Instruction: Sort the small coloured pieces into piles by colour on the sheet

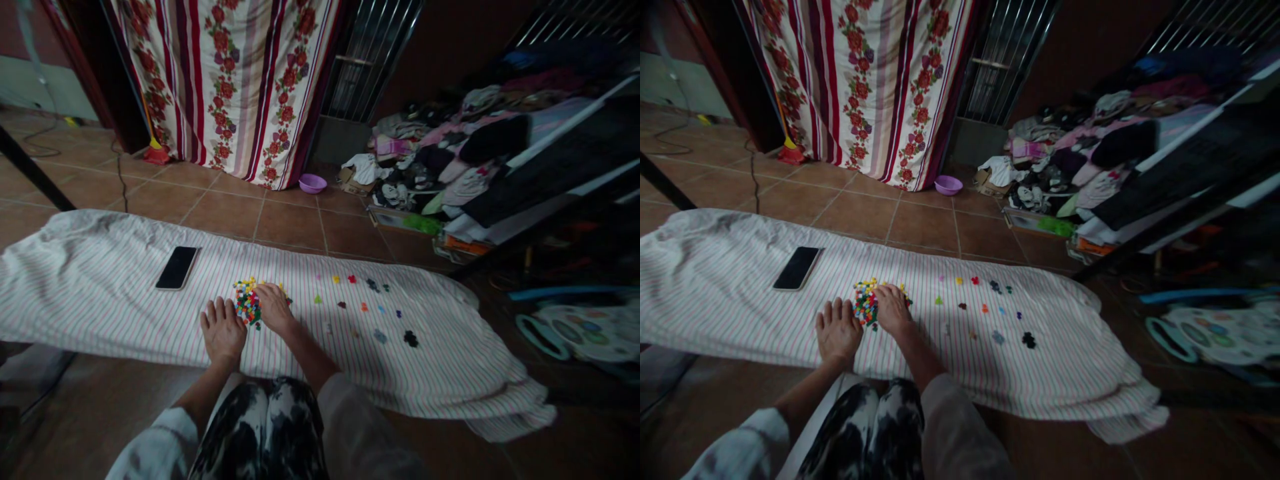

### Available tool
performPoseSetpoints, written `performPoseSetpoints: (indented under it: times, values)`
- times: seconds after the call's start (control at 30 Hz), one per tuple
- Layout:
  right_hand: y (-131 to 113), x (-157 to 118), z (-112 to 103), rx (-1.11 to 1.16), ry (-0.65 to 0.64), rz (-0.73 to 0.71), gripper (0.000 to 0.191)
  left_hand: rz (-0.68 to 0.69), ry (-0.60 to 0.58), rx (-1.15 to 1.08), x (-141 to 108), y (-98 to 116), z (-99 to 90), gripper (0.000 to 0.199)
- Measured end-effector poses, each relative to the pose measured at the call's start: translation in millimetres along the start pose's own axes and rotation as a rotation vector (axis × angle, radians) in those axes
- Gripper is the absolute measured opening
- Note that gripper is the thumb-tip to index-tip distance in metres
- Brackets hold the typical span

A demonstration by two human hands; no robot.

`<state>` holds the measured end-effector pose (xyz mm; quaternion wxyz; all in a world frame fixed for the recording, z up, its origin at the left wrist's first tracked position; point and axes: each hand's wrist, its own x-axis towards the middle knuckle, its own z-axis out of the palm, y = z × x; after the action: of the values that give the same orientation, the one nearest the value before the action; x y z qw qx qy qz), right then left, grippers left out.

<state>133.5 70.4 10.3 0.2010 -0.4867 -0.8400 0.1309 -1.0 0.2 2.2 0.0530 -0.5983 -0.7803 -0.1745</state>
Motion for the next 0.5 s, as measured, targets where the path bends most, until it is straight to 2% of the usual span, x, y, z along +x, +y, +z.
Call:
performPoseSetpoints:
  times: [0.07,0.13,0.3,0.4,0.5]
  values:
    - [2.6,-11.3,0.0,0.022,0.052,-0.038,0.046,0.001,-0.002,-0.008,-0.1,-0.1,-0.7,0.049]
    - [9.4,-21.2,1.5,0.050,0.149,-0.014,0.046,0.001,-0.006,-0.011,0.0,0.2,-1.7,0.050]
    - [31.2,-33.9,13.3,0.137,0.445,0.306,0.052,-0.009,-0.017,-0.010,0.4,0.8,-2.8,0.050]
    - [34.5,-29.8,21.7,0.190,0.452,0.397,0.057,-0.005,-0.022,-0.017,0.2,0.2,-1.9,0.050]
    - [29.1,-21.4,27.0,0.227,0.417,0.401,0.058,0.002,-0.006,-0.007,-0.2,-0.6,-0.6,0.050]
